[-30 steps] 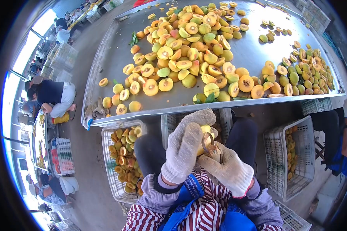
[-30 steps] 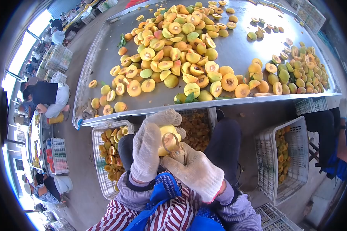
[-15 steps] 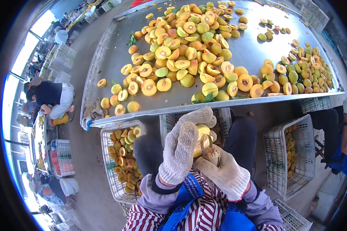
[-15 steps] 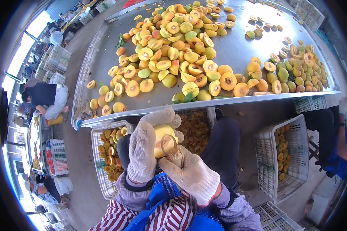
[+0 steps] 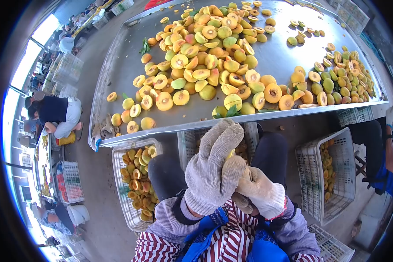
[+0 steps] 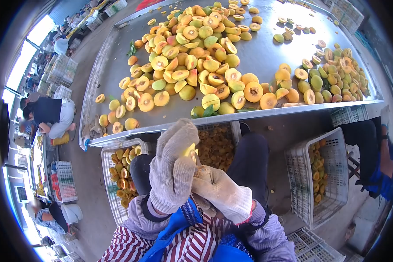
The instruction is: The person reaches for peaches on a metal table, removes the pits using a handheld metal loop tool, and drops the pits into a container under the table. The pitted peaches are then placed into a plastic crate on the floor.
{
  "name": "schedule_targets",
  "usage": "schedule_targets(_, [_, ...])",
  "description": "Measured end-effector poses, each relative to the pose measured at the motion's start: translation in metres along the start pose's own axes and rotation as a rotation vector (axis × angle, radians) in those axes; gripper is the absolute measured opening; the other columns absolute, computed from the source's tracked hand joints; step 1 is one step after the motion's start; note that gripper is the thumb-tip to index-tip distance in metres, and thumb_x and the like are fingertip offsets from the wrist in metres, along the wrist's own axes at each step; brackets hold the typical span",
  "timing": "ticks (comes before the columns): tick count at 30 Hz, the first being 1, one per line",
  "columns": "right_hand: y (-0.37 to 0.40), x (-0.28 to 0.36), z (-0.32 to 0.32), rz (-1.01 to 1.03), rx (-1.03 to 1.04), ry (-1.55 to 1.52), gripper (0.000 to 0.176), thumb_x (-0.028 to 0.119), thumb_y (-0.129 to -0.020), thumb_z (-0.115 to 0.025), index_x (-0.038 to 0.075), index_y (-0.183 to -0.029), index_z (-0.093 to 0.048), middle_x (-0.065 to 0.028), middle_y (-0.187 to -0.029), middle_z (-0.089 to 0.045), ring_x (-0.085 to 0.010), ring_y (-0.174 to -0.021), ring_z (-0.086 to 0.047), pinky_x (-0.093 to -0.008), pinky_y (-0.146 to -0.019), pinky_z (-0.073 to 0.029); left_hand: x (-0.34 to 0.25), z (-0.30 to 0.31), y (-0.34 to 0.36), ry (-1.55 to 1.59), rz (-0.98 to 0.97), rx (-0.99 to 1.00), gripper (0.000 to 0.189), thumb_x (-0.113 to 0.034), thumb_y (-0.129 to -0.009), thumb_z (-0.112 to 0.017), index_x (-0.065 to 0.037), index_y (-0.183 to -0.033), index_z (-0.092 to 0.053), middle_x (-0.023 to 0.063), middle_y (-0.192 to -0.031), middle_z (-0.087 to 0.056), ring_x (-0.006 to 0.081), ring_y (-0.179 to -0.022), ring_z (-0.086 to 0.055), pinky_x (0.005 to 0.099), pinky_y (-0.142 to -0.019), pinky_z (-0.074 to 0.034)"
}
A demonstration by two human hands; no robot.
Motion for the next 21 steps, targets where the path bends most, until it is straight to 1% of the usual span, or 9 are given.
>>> schedule_targets(1, [-0.002, -0.001, 0.001, 0.000, 0.001, 0.001, 0.024, 0.025, -0.097, -0.067, 0.003, -0.099, -0.057, -0.0014, -0.058, -0.052, -0.0083, -0.041, -0.045, -0.0230, -0.036, -0.035, 0.006, -0.003, -0.002, 0.028, 0.009, 0.005, 0.047, -0.036, -0.107, -0.043, 0.000, -0.131, -0.057, 0.0157, -0.119, -0.065, 0.0237, -0.100, -0.065, 0.0337, -0.086, -0.052])
schedule_targets(2, [-0.003, -0.005, 0.001, -0.034, 0.002, 0.049, 0.023, 0.025, -0.097, -0.066, 0.003, -0.097, -0.057, -0.0015, -0.058, -0.051, -0.0084, -0.041, -0.044, -0.0233, -0.036, -0.034, 0.007, 0.000, -0.008, 0.028, 0.011, 0.006, 0.047, -0.036, -0.107, -0.043, 0.000, -0.131, -0.057, 0.0157, -0.119, -0.065, 0.0237, -0.100, -0.065, 0.0337, -0.086, -0.052])
schedule_targets(4, [-0.002, -0.011, 0.001, -0.074, 0.003, 0.094, 0.023, 0.024, -0.097, -0.066, 0.003, -0.095, -0.058, -0.0017, -0.057, -0.050, -0.0086, -0.040, -0.043, -0.0235, -0.036, -0.034, 0.017, -0.002, -0.012, 0.534, 0.595, 0.318, 0.045, -0.037, -0.105, -0.048, 0.002, -0.125, -0.061, 0.0144, -0.114, -0.068, 0.0221, -0.099, -0.066, 0.0326, -0.085, -0.053])
schedule_targets(8, [0.006, -0.006, 0.006, -0.113, 0.030, -0.012, 0.024, 0.023, -0.095, -0.065, 0.001, -0.088, -0.058, -0.0013, -0.054, -0.048, -0.0098, -0.039, -0.041, -0.0246, -0.036, -0.032, 0.019, -0.003, -0.007, 0.570, 0.540, 0.353, 0.042, -0.034, -0.104, -0.053, 0.002, -0.122, -0.062, 0.0124, -0.113, -0.068, 0.0179, -0.099, -0.066, 0.0342, -0.084, -0.053])
schedule_targets(10, [0.007, -0.016, 0.006, -0.135, 0.319, -0.343, 0.027, 0.023, -0.099, -0.057, 0.003, -0.081, -0.056, 0.0000, -0.051, -0.046, -0.0080, -0.035, -0.040, -0.0220, -0.033, -0.033, 0.018, -0.002, -0.011, 0.531, 0.481, 0.347, 0.036, -0.029, -0.102, -0.055, 0.002, -0.118, -0.064, 0.0143, -0.111, -0.070, 0.0224, -0.100, -0.068, 0.0363, -0.085, -0.054])
schedule_targets(13, [0.007, -0.021, 0.004, -0.105, 0.383, -0.387, 0.026, 0.020, -0.099, -0.056, 0.001, -0.081, -0.057, 0.0003, -0.051, -0.045, -0.0075, -0.034, -0.038, -0.0217, -0.032, -0.032, 0.013, 0.007, -0.018, 0.429, -0.175, 0.236, 0.022, -0.012, -0.090, -0.067, -0.001, -0.109, -0.069, 0.0164, -0.109, -0.070, 0.0351, -0.096, -0.070, 0.0378, -0.081, -0.056])
schedule_targets(16, [0.007, -0.017, 0.004, -0.145, 0.343, -0.289, 0.025, 0.019, -0.099, -0.057, 0.001, -0.081, -0.057, 0.0003, -0.051, -0.045, -0.0072, -0.035, -0.039, -0.0216, -0.032, -0.031, 0.012, 0.006, -0.015, 0.405, -0.096, 0.204, 0.023, -0.014, -0.091, -0.068, -0.001, -0.110, -0.069, 0.0161, -0.107, -0.071, 0.0343, -0.093, -0.070, 0.0373, -0.080, -0.056])
schedule_targets(19, [0.010, -0.019, 0.000, -0.172, 0.284, -0.261, 0.024, 0.018, -0.098, -0.057, 0.001, -0.081, -0.057, 0.0001, -0.051, -0.046, -0.0072, -0.034, -0.038, -0.0216, -0.031, -0.030, 0.011, 0.006, -0.016, 0.648, 0.537, 0.518, 0.030, -0.024, -0.093, -0.066, 0.002, -0.109, -0.070, 0.0158, -0.101, -0.071, 0.0298, -0.089, -0.071, 0.0368, -0.079, -0.056])
schedule_targets(21, [0.009, -0.022, 0.002, -0.173, 0.420, -0.378, 0.023, 0.020, -0.095, -0.062, 0.001, -0.083, -0.058, -0.0020, -0.060, -0.053, -0.0083, -0.041, -0.044, -0.0220, -0.038, -0.036, 0.010, 0.008, -0.017, 0.549, 0.335, 0.455, 0.026, -0.021, -0.093, -0.067, -0.001, -0.108, -0.070, 0.0142, -0.102, -0.071, 0.0298, -0.090, -0.071, 0.0358, -0.077, -0.056])
Point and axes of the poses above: each hand's wrist, its own y-axis away from the middle knuckle, its own z-axis out of the back of the hand, x = y × z, the point moved 3 cm from there along -y, towards the middle knuckle
